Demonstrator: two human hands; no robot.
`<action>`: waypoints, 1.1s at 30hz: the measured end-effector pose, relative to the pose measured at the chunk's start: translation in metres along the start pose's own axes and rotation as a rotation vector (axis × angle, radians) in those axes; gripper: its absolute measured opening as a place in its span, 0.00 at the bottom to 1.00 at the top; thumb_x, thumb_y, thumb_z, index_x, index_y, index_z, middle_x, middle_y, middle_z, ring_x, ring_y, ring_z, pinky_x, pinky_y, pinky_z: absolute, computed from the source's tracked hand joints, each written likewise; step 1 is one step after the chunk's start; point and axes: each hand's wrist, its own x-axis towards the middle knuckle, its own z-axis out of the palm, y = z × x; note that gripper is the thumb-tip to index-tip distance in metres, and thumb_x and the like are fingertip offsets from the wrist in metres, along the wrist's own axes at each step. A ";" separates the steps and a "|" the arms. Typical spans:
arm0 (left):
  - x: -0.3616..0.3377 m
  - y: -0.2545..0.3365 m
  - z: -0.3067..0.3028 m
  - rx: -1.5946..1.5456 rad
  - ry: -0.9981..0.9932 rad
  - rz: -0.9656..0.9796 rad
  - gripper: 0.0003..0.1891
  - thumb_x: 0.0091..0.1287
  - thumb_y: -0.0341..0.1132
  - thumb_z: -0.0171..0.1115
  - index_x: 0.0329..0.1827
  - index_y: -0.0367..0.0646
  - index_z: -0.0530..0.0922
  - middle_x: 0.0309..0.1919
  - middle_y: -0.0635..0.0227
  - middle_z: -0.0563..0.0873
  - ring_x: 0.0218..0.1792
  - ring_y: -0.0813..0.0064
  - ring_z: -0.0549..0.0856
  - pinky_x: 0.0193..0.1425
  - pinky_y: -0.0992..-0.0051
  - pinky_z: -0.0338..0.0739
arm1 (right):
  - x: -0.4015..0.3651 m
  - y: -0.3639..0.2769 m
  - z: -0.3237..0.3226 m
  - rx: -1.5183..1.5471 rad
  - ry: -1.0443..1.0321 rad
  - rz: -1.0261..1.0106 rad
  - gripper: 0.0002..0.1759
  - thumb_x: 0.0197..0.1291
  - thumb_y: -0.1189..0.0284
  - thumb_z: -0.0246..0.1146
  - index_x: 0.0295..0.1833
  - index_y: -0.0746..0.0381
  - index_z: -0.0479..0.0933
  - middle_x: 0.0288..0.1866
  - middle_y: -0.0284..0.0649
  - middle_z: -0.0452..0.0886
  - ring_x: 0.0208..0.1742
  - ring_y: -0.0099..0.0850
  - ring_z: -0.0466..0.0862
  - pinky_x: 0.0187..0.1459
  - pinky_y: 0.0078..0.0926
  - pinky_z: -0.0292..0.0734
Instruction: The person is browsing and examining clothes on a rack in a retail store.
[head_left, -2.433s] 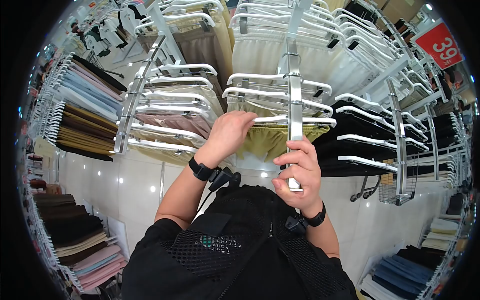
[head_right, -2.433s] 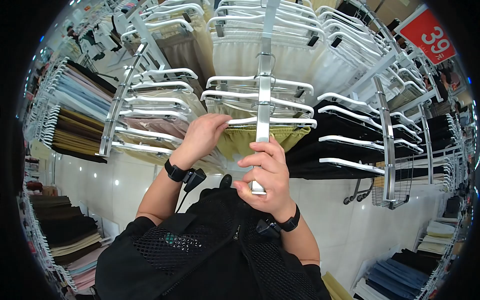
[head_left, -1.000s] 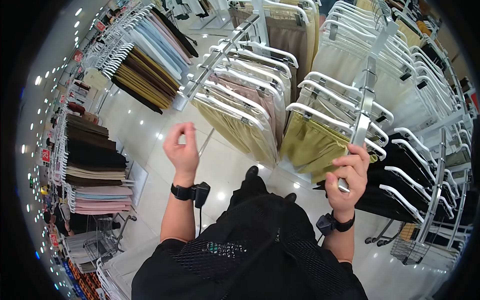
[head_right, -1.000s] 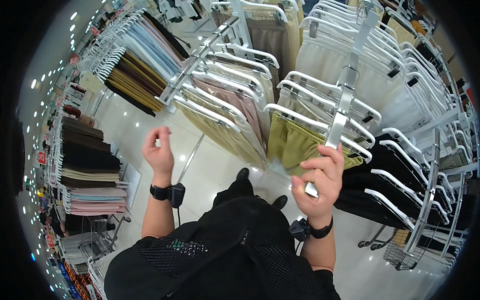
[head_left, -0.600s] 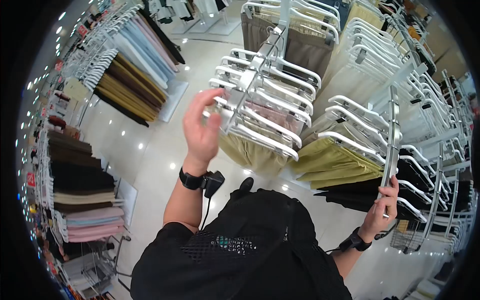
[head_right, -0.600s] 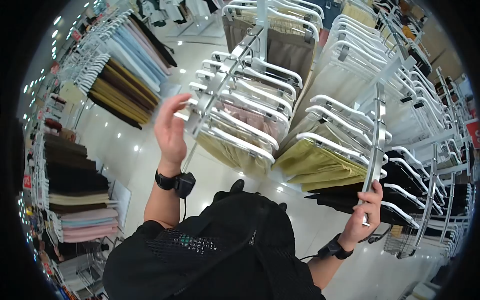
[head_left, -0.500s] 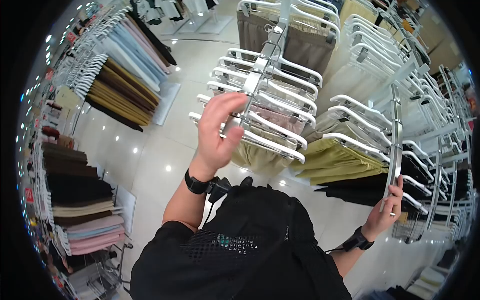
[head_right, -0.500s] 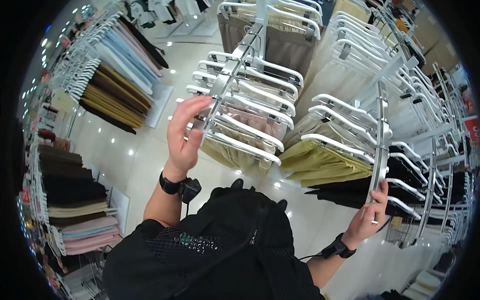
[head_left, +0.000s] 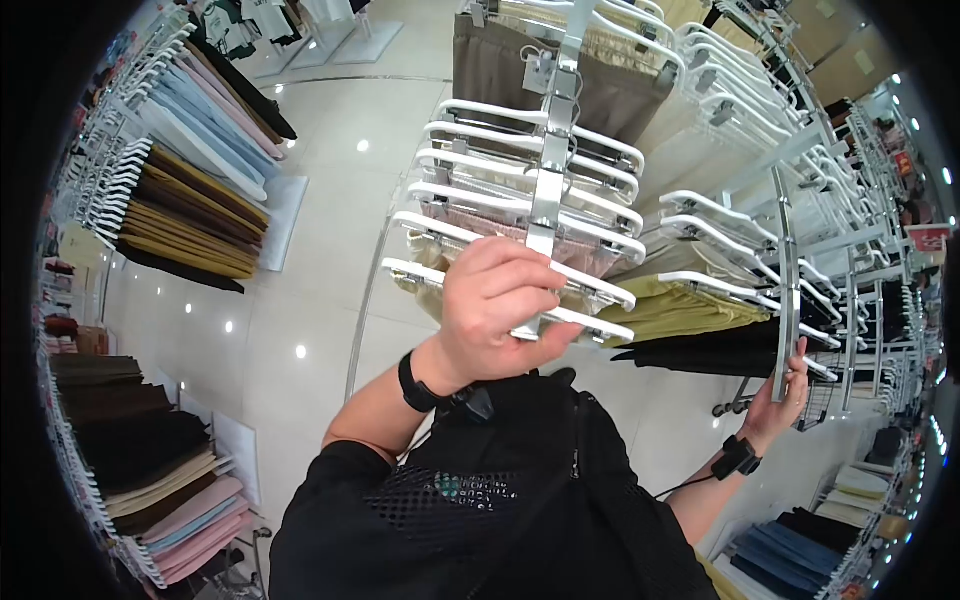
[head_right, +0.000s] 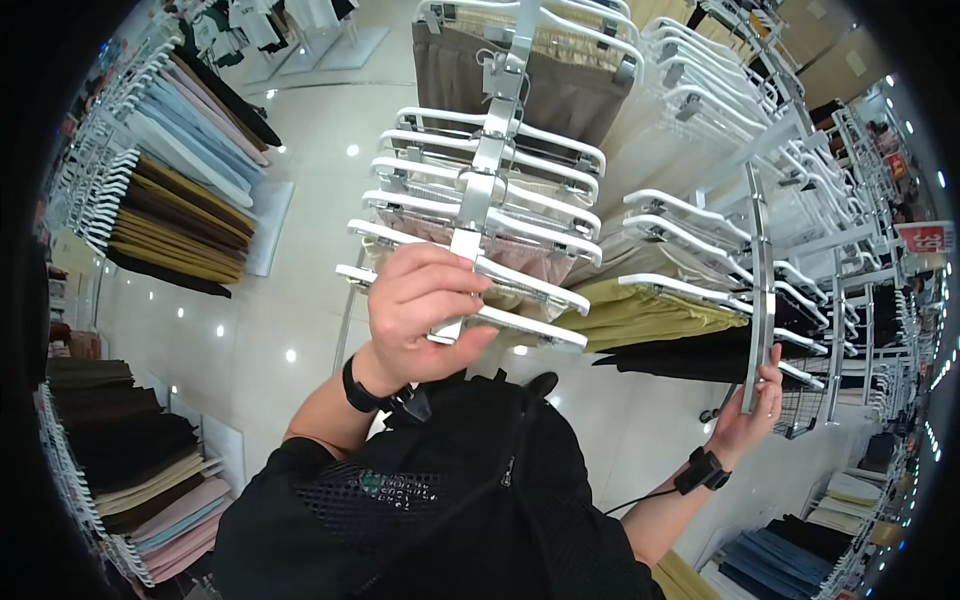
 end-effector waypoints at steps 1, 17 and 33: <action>-0.002 0.000 0.004 -0.026 0.039 -0.017 0.12 0.54 0.40 0.84 0.32 0.44 0.88 0.41 0.66 0.95 0.48 0.57 0.91 0.54 0.61 0.84 | 0.002 0.002 -0.003 -0.018 -0.009 -0.012 0.19 0.85 0.69 0.58 0.34 0.61 0.74 0.62 0.41 0.88 0.91 0.57 0.64 0.90 0.58 0.56; -0.003 -0.006 0.013 -0.187 0.034 -0.020 0.11 0.51 0.32 0.81 0.24 0.48 0.82 0.38 0.73 0.94 0.50 0.62 0.91 0.60 0.54 0.80 | -0.002 -0.033 -0.003 -0.531 -0.037 -0.043 0.17 0.88 0.72 0.57 0.65 0.74 0.84 0.75 0.57 0.84 0.78 0.41 0.81 0.80 0.38 0.73; -0.006 -0.001 0.002 -0.176 -0.116 -0.051 0.16 0.61 0.38 0.82 0.21 0.49 0.82 0.48 0.75 0.97 0.60 0.64 0.92 0.75 0.50 0.75 | -0.101 0.004 0.234 -0.583 -0.878 -0.169 0.25 0.56 0.77 0.82 0.61 0.62 0.88 0.59 0.46 0.92 0.57 0.47 0.92 0.56 0.40 0.88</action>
